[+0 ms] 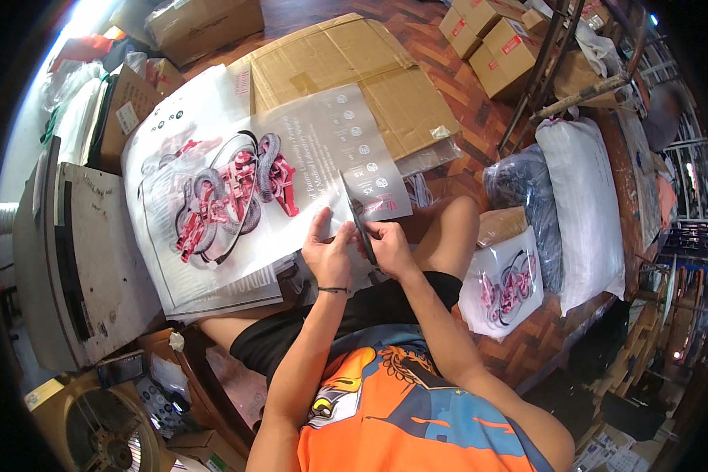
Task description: The person sits on the floor and uses scissors to cut open a stack of white plastic pouches labeled 'Medical Technology'. They repeatedly pick up a pouch, cut the top edge, and place it on a cardboard box, continuing this process for multiple units.
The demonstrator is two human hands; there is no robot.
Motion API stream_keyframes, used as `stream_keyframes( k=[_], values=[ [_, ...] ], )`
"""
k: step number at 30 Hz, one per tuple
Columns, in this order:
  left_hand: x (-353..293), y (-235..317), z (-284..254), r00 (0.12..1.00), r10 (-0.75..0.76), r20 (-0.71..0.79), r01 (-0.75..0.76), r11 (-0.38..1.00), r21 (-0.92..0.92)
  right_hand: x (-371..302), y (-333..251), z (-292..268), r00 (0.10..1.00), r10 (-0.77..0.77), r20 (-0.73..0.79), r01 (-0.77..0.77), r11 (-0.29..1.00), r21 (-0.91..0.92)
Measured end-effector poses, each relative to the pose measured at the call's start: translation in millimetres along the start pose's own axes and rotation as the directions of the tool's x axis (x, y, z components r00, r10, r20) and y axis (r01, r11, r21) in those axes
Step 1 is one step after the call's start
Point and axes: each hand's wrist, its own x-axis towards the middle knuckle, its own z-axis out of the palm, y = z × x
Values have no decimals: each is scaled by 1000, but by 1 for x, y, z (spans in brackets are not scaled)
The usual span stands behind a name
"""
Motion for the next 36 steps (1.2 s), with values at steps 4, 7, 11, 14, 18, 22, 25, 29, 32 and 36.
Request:
stream_keyframes(
  k=[4, 7, 11, 14, 18, 22, 25, 29, 32, 36],
  values=[
    [-1, 1, -4, 1000, 13, 14, -14, 1000, 25, 8, -1, -2, 1000, 10, -8, -9, 998, 56],
    [-1, 1, -6, 1000, 21, 17, -21, 999, 24, 11, -4, -5, 1000, 29, 8, -29, 997, 71],
    [-2, 1, -7, 999, 38, 11, -38, 999, 35, 16, -9, -7, 1000, 18, 14, -18, 1000, 13],
    [-2, 2, -9, 1000, 13, 22, -13, 1000, 21, 19, -20, -5, 999, 47, 10, -47, 999, 13],
    [-5, 6, -9, 1000, -1, 28, 1, 1000, 27, 29, -20, -4, 998, 40, 39, -41, 999, 29],
    [-8, 8, -9, 999, 21, 26, -21, 1000, 12, 39, -16, 1, 999, 4, 32, -7, 998, 68],
    [-8, 8, -8, 999, 25, 22, -25, 1000, 6, 44, -10, 2, 1000, -21, 18, 20, 996, 89],
    [-9, 8, -8, 1000, 7, 17, -6, 1000, -23, 47, -13, 4, 999, -26, 19, 24, 995, 97],
    [-8, 9, -7, 1000, 2, 25, -1, 999, -45, 53, -14, 3, 999, -22, 31, 20, 997, 74],
    [-11, 12, -9, 999, 3, 32, -3, 1000, -15, 74, -21, 3, 999, -27, 36, 25, 998, 64]
  ],
)
